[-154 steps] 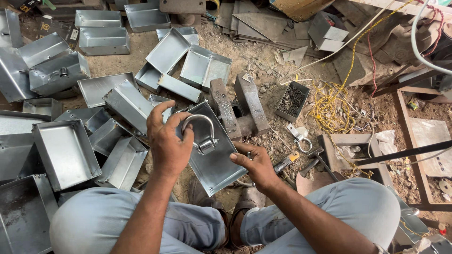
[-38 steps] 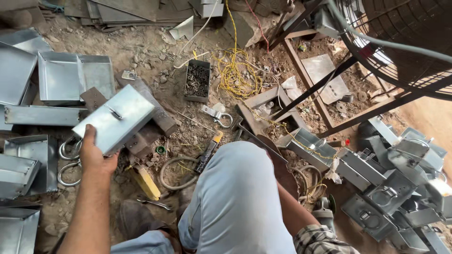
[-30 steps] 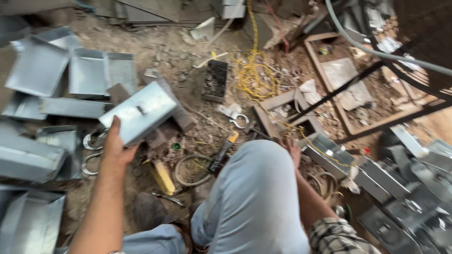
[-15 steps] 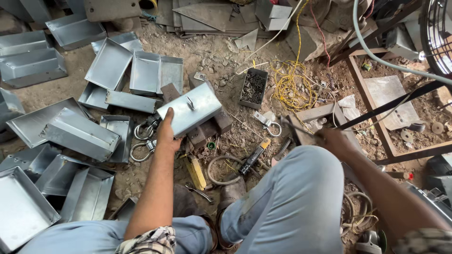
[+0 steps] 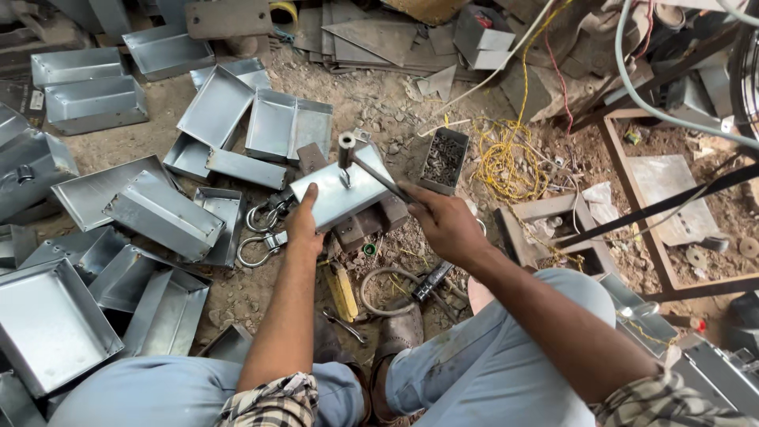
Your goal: The person welds metal boxes using a welding torch and handles small metal components like handles and rings to assemble the boxes.
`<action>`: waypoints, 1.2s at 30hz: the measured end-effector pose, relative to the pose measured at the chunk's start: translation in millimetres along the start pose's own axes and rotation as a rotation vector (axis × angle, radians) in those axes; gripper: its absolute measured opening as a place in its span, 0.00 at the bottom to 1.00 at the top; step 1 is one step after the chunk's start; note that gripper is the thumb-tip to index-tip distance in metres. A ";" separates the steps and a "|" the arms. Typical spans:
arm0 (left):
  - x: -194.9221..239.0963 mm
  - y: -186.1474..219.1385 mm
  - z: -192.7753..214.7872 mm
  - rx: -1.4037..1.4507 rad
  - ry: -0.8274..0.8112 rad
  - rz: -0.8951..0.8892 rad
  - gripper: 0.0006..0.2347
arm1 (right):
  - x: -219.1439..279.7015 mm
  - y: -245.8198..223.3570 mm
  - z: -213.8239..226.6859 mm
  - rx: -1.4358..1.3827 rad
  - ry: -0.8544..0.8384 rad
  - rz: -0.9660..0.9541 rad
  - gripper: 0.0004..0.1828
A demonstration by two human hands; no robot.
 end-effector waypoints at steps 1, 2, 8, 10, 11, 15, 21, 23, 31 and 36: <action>1.7 1.8 -1.7 0.004 0.002 -0.005 0.31 | -1.2 -7.9 2.3 0.001 -0.002 0.006 0.23; 3.5 1.1 -1.6 -0.007 0.016 0.013 0.29 | -0.9 -4.3 8.5 -0.050 0.044 -0.068 0.23; -2.4 3.3 3.3 0.009 0.026 -0.042 0.27 | -4.1 0.4 -14.2 0.106 0.248 0.137 0.23; -0.4 0.3 5.7 0.017 0.015 -0.066 0.28 | -4.3 20.5 -34.2 0.218 0.122 0.000 0.25; -2.1 1.5 3.1 0.042 -0.003 -0.067 0.28 | -7.1 32.6 -39.4 0.175 0.048 -0.100 0.24; -0.2 5.2 2.6 -0.042 0.057 -0.019 0.28 | -6.6 22.9 -15.1 0.144 0.087 0.006 0.28; 9.1 6.9 2.0 -0.041 0.058 -0.030 0.28 | 12.6 4.9 -10.4 0.115 0.342 0.256 0.24; 7.9 6.3 1.4 -0.013 0.052 -0.016 0.27 | -11.0 20.7 -38.3 0.241 0.142 0.067 0.25; 2.9 7.7 -5.4 0.089 -0.024 -0.078 0.25 | 0.9 3.6 -15.4 0.270 0.226 0.192 0.29; 10.3 5.3 -0.9 0.014 0.045 -0.009 0.25 | -18.2 49.7 -60.3 0.292 -0.077 -0.154 0.27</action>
Point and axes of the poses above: each hand's wrist, its own x-axis away from the middle knuckle, its own z-axis out of the back of the hand, y = z × x, the point moved 9 cm from there along -x, towards the middle knuckle, and after that the axes turned 8 degrees about -y, right-handed, at the moved point
